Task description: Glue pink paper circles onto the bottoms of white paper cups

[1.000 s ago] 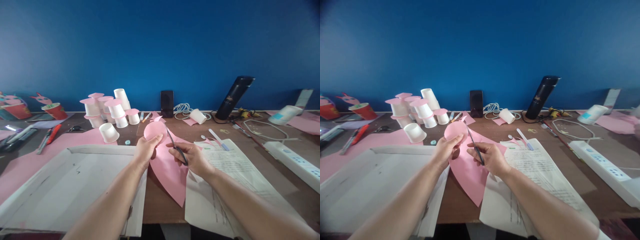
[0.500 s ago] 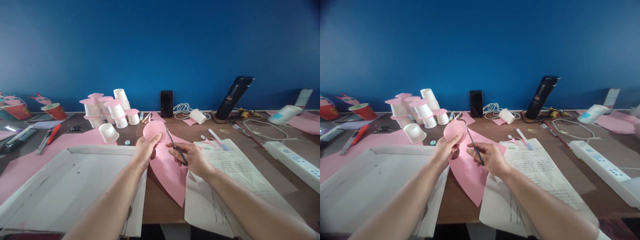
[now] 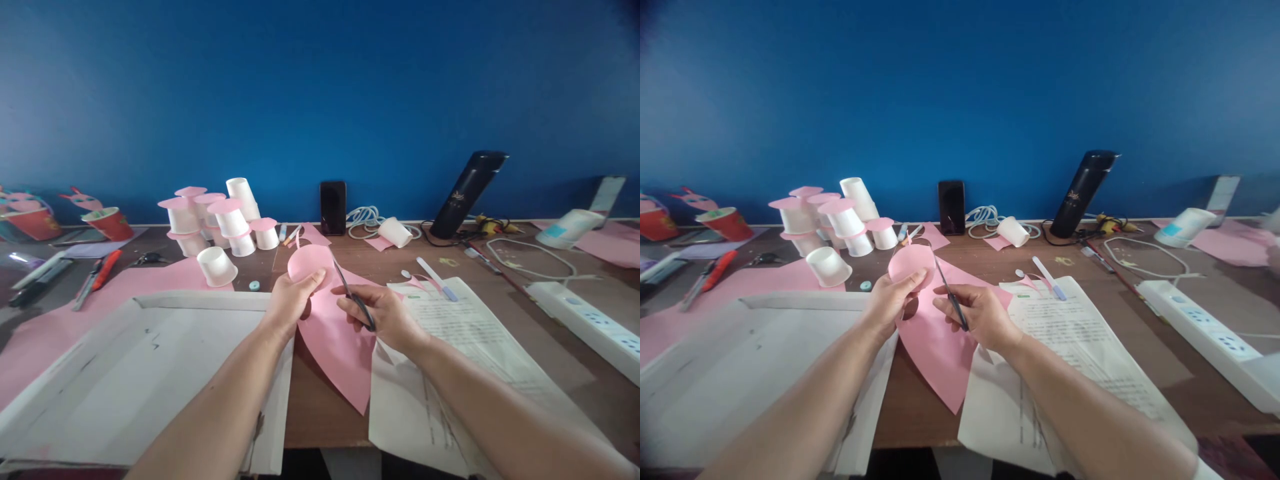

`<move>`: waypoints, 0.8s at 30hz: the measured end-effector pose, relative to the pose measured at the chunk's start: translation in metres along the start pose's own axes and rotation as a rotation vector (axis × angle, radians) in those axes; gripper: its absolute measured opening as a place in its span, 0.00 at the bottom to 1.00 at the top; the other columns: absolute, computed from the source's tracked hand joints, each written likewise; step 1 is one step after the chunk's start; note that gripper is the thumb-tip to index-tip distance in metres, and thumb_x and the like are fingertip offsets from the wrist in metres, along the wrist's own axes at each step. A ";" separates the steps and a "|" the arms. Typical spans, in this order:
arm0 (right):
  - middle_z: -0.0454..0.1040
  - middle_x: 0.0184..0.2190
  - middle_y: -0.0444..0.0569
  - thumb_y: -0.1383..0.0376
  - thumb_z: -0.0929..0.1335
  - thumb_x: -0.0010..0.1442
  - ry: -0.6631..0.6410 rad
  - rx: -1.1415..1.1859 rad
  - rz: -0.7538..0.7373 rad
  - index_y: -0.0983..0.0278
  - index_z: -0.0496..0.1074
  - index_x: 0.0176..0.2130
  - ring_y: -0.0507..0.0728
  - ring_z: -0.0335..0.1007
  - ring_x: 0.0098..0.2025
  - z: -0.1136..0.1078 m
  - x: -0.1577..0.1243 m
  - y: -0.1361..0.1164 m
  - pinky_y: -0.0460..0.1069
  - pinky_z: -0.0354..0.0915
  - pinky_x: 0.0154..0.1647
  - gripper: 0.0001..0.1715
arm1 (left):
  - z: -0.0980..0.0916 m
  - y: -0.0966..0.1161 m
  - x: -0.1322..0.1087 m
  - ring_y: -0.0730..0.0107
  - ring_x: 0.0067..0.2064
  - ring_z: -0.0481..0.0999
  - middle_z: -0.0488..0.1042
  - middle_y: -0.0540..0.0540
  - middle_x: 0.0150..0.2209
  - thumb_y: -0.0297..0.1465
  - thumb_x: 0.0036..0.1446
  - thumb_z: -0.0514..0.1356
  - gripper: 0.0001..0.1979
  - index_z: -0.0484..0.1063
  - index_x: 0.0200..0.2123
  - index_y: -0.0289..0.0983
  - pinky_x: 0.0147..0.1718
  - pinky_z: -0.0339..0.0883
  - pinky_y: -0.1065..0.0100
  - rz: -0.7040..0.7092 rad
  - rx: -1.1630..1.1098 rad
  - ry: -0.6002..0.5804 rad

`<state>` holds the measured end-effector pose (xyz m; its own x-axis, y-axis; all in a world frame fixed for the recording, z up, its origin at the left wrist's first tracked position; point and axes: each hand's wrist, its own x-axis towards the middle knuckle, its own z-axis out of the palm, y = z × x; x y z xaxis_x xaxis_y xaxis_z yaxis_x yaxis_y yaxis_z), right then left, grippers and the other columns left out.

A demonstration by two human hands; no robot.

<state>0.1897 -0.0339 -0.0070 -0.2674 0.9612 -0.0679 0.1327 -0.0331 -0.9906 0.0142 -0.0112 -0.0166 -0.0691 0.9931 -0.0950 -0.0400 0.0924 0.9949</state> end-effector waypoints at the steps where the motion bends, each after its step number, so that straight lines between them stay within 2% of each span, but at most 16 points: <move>1: 0.67 0.18 0.41 0.50 0.72 0.51 0.001 0.003 -0.001 0.67 0.76 0.44 0.48 0.62 0.19 0.000 0.000 0.000 0.44 0.60 0.21 0.28 | -0.001 -0.001 0.000 0.78 0.15 0.54 0.56 0.55 0.14 0.49 0.44 0.65 0.22 0.64 0.20 0.36 0.14 0.46 0.71 0.007 0.006 -0.012; 6: 0.65 0.18 0.40 0.50 0.72 0.51 0.009 0.006 -0.004 0.66 0.76 0.44 0.47 0.62 0.19 0.000 0.000 0.001 0.44 0.60 0.21 0.27 | -0.002 -0.001 0.000 0.79 0.15 0.53 0.54 0.55 0.14 0.50 0.45 0.64 0.24 0.62 0.19 0.37 0.14 0.45 0.71 0.031 0.032 -0.016; 13: 0.65 0.18 0.40 0.50 0.72 0.51 0.017 0.016 -0.008 0.66 0.76 0.44 0.47 0.61 0.19 0.001 -0.002 -0.001 0.45 0.61 0.21 0.27 | 0.001 0.002 0.000 0.79 0.15 0.55 0.57 0.54 0.14 0.49 0.43 0.65 0.24 0.61 0.17 0.36 0.15 0.47 0.71 0.030 0.038 0.053; 24: 0.64 0.18 0.40 0.49 0.72 0.51 0.014 0.010 -0.004 0.66 0.76 0.45 0.47 0.61 0.19 0.000 -0.002 -0.001 0.44 0.61 0.20 0.29 | 0.003 0.003 0.001 0.78 0.17 0.59 0.63 0.52 0.17 0.46 0.42 0.67 0.21 0.70 0.24 0.33 0.16 0.51 0.72 0.018 -0.060 0.073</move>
<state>0.1897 -0.0359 -0.0062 -0.2548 0.9650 -0.0622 0.1221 -0.0317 -0.9920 0.0166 -0.0099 -0.0134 -0.1429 0.9864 -0.0812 -0.0976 0.0676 0.9929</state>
